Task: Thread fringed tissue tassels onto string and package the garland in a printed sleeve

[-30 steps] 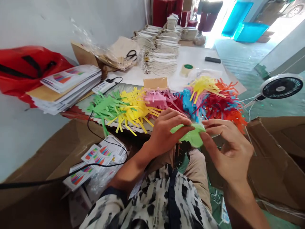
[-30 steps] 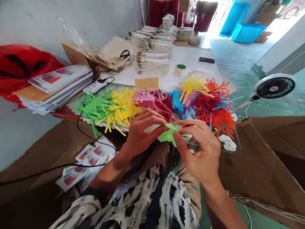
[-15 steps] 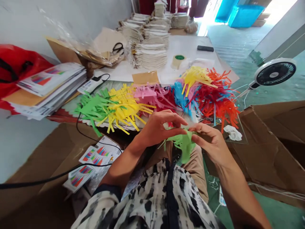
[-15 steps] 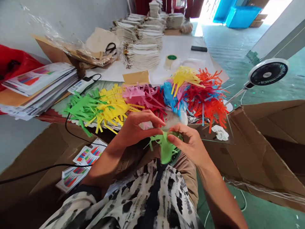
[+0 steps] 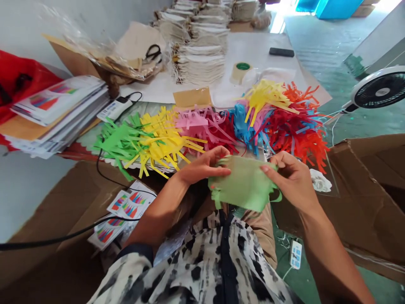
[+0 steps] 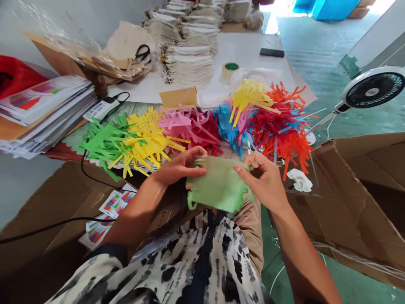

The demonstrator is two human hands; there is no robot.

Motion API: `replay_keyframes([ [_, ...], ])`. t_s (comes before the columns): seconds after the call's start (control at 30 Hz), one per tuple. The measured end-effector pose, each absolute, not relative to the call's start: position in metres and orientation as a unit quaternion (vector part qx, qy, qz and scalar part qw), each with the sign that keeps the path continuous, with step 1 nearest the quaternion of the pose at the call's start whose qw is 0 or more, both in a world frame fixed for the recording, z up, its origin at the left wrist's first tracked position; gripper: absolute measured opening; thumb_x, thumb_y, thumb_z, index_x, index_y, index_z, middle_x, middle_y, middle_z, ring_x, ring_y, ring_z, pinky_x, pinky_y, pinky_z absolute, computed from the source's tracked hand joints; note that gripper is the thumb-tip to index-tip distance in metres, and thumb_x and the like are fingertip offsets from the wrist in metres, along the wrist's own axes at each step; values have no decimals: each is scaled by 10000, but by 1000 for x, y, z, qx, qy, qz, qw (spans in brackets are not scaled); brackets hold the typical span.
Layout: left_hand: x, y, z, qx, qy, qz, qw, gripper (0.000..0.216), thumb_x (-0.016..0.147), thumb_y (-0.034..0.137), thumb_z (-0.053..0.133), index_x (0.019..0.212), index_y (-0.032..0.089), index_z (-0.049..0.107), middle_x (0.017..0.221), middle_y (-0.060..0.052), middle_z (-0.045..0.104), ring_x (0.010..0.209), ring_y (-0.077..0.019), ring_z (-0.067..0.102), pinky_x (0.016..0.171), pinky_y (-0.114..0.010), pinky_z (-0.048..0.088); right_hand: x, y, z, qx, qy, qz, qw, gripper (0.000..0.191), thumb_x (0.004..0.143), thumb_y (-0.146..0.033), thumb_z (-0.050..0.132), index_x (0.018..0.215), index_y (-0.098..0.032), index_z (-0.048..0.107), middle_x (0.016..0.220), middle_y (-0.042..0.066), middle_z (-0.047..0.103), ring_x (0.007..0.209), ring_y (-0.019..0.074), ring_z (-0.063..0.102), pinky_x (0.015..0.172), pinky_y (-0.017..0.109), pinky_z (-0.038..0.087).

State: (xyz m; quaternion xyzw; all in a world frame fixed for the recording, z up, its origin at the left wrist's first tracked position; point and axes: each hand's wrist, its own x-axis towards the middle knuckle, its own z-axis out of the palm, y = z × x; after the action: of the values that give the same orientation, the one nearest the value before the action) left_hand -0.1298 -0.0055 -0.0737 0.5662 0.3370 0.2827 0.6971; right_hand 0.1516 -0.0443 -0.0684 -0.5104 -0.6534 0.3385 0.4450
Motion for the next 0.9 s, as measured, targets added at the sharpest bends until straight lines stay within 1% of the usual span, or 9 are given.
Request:
replay_keyframes([
  [0.07,-142,5,-76,629,391,298,603,496,816,438,867,1103,227,522,858,38,586,702,-107,572,603,-217,438,158,-24,-79,-536,-649,334,424,349,884,-489,802,814,-231,578,726,-47,473,614,116,404,548,263,329],
  [0.17,-155,13,-72,722,515,287,363,501,822,444,869,1152,206,578,926,-5,661,824,-170,648,757,-297,523,165,3,-96,-580,-669,287,365,309,861,-469,797,869,-231,600,793,-19,615,634,136,491,599,278,372],
  [0.3,-136,-2,-70,808,502,288,111,556,918,557,769,1315,195,627,1311,-137,709,1277,-312,640,1132,-503,493,165,19,-115,-626,-698,207,280,207,847,-343,771,937,-222,629,860,20,720,685,189,617,678,315,422],
  [0.43,-94,-22,-97,910,327,220,127,923,862,660,780,1586,180,468,1628,-175,536,1572,-348,431,1333,-589,284,163,12,-118,-639,-731,129,203,216,916,-334,700,1094,-220,654,980,69,768,809,268,704,705,351,451],
  [0.5,-78,-27,-118,922,315,188,122,813,895,498,807,1565,150,504,1629,-170,540,1568,-336,447,1322,-551,335,165,0,-112,-632,-753,57,176,271,970,-372,645,1182,-203,661,1100,121,763,953,320,717,767,397,483],
  [0.57,-69,-31,-134,919,336,180,103,602,948,332,754,1496,145,586,1578,-151,600,1517,-313,521,1268,-497,427,166,-16,-104,-600,-781,-13,170,353,1010,-424,602,1266,-189,662,1299,172,713,1182,373,669,951,493,488],
  [0.67,-66,-35,-141,912,358,189,68,415,1008,236,631,1412,147,663,1511,-134,660,1445,-300,589,1194,-475,490,168,-44,-101,-506,-848,-26,153,521,1012,-522,609,1404,-180,619,1470,182,634,1384,379,555,1204,589,332],
  [0.77,-69,-41,-135,917,347,186,64,424,992,216,608,1404,137,670,1496,-134,667,1403,-305,607,1158,-488,502,171,-66,-110,-457,-882,2,113,542,1015,-420,619,1485,-153,573,1470,172,653,1366,352,573,1216,575,324],
  [0.9,-79,-43,-125,914,344,195,95,420,946,192,637,1356,138,707,1409,-139,704,1329,-318,633,1109,-497,519,183,-72,-121,-478,-869,33,119,435,1001,-182,556,1425,-184,653,1413,135,701,1273,317,631,1129,546,379],
])
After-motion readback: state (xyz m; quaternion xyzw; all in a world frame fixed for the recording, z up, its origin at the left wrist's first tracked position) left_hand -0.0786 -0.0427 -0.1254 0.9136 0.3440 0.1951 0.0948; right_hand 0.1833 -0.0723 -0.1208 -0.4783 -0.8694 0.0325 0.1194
